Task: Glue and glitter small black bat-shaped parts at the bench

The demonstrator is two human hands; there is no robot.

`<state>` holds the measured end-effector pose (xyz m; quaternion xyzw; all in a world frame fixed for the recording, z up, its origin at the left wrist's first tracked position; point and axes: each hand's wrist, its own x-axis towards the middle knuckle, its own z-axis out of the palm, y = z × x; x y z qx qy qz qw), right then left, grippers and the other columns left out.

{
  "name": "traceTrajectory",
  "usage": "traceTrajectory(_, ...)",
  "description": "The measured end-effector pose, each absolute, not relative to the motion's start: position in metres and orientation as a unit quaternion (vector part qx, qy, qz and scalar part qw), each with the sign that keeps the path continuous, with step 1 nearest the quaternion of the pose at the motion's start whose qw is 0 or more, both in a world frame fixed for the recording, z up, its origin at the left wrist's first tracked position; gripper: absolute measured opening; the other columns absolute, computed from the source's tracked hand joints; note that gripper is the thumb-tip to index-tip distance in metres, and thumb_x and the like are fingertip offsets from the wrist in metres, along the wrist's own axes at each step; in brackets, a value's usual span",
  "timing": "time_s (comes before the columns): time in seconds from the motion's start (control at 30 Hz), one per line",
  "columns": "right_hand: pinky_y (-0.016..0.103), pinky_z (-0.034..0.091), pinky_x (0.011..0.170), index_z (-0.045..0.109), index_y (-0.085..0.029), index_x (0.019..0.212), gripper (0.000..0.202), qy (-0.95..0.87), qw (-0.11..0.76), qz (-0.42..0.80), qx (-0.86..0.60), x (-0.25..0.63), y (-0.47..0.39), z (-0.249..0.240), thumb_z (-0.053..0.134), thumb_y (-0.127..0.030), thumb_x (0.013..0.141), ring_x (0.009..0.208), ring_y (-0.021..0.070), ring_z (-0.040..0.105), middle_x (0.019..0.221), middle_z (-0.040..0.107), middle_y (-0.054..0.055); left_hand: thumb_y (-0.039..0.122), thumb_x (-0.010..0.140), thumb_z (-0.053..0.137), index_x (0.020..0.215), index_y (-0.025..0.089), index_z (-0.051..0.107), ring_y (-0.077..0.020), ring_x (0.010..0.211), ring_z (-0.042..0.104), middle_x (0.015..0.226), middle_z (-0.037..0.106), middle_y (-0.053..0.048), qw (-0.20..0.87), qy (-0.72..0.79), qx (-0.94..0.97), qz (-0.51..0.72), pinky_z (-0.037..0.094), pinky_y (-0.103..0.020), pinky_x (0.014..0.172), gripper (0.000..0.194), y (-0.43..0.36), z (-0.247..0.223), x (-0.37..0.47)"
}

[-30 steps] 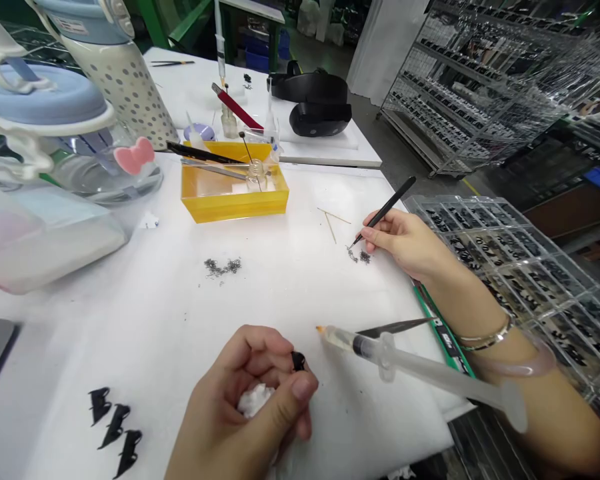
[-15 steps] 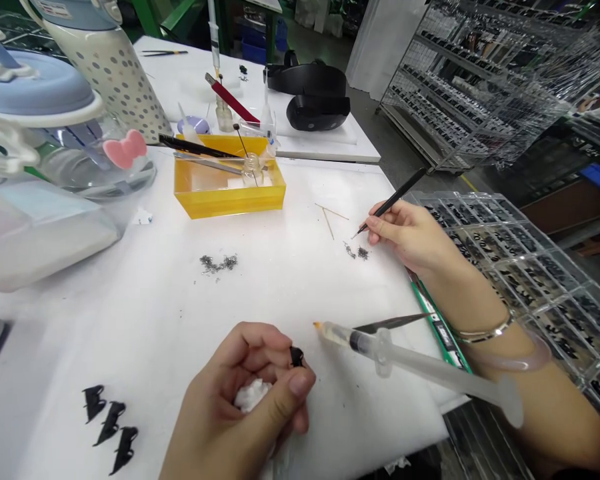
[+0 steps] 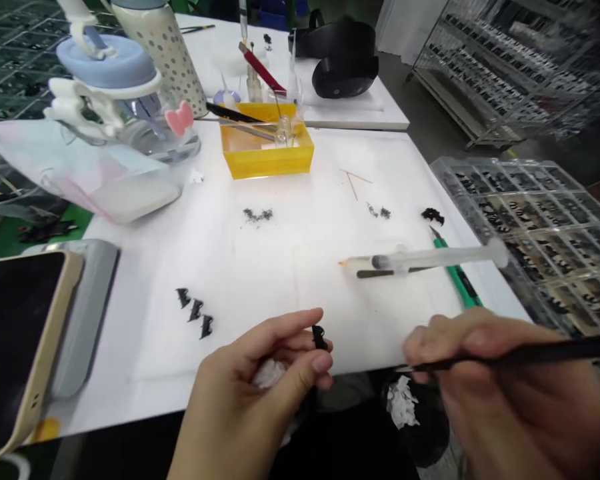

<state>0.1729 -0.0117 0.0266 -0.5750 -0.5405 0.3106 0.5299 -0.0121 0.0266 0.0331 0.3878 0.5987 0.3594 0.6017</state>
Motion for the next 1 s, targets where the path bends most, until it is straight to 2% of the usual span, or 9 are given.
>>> traceTrajectory(0.1, 0.035, 0.047, 0.058, 0.056, -0.033, 0.100, 0.021, -0.540, 0.528, 0.339, -0.561, 0.135, -0.015, 0.017, 0.054, -0.017, 0.085, 0.073, 0.0192, 0.058, 0.085, 0.060, 0.002, 0.024, 0.076, 0.072, 0.095, 0.027, 0.072, -0.0123, 0.064, 0.066, 0.065, 0.072, 0.003, 0.599, 0.598, 0.433, 0.310, 0.051, -0.018, 0.063, 0.020, 0.017, 0.027, -0.022)
traceTrajectory(0.2, 0.031, 0.047, 0.063, 0.056, -0.030, 0.102, 0.021, -0.566, 0.517, 0.364, -0.529, 0.121, -0.002, 0.012, 0.052, -0.015, 0.089, 0.071, 0.0143, 0.057, 0.086, 0.059, 0.000, 0.023, 0.078, 0.071, 0.096, 0.024, 0.070, -0.0125, 0.064, 0.067, 0.068, 0.072, 0.002, 0.586, 0.610, 0.427, 0.321, 0.049, -0.019, 0.060, 0.018, 0.012, 0.021, -0.025)
traceTrajectory(0.33, 0.029, 0.046, 0.061, 0.056, -0.027, 0.104, 0.017, -0.578, 0.498, 0.390, -0.515, 0.122, 0.009, 0.004, 0.054, -0.019, 0.090, 0.067, 0.0124, 0.056, 0.080, 0.056, -0.001, 0.023, 0.075, 0.073, 0.093, 0.019, 0.069, -0.0127, 0.059, 0.067, 0.070, 0.072, 0.001, 0.603, 0.599, 0.399, 0.344, 0.045, -0.019, 0.049, 0.019, 0.009, 0.016, -0.024)
traceTrajectory(0.6, 0.026, 0.044, 0.058, 0.056, -0.025, 0.102, 0.011, -0.572, 0.488, 0.419, -0.509, 0.124, 0.013, 0.003, 0.053, -0.021, 0.092, 0.065, 0.0095, 0.054, 0.078, 0.055, -0.003, 0.026, 0.077, 0.073, 0.097, 0.021, 0.069, -0.0114, 0.060, 0.066, 0.062, 0.070, 0.002, 0.616, 0.574, 0.429, 0.326, 0.037, -0.016, 0.042, 0.021, 0.012, 0.009, -0.031)
traceTrajectory(0.87, 0.024, 0.045, 0.057, 0.056, -0.025, 0.102, 0.013, -0.574, 0.486, 0.431, -0.499, 0.124, 0.016, 0.003, 0.052, -0.020, 0.091, 0.063, 0.0093, 0.055, 0.075, 0.056, -0.003, 0.023, 0.077, 0.074, 0.096, 0.023, 0.071, -0.0102, 0.057, 0.065, 0.060, 0.070, 0.003, 0.613, 0.561, 0.434, 0.348, 0.040, -0.015, 0.043, 0.019, 0.011, 0.008, -0.029)
traceTrajectory(1.0, 0.024, 0.045, 0.055, 0.056, -0.025, 0.101, 0.012, -0.574, 0.483, 0.434, -0.499, 0.124, 0.016, 0.004, 0.052, -0.020, 0.091, 0.062, 0.0088, 0.055, 0.073, 0.053, -0.004, 0.022, 0.078, 0.074, 0.095, 0.026, 0.072, -0.0075, 0.060, 0.066, 0.065, 0.071, 0.005, 0.625, 0.551, 0.421, 0.359, 0.045, -0.013, 0.051, 0.018, 0.011, 0.007, -0.029)
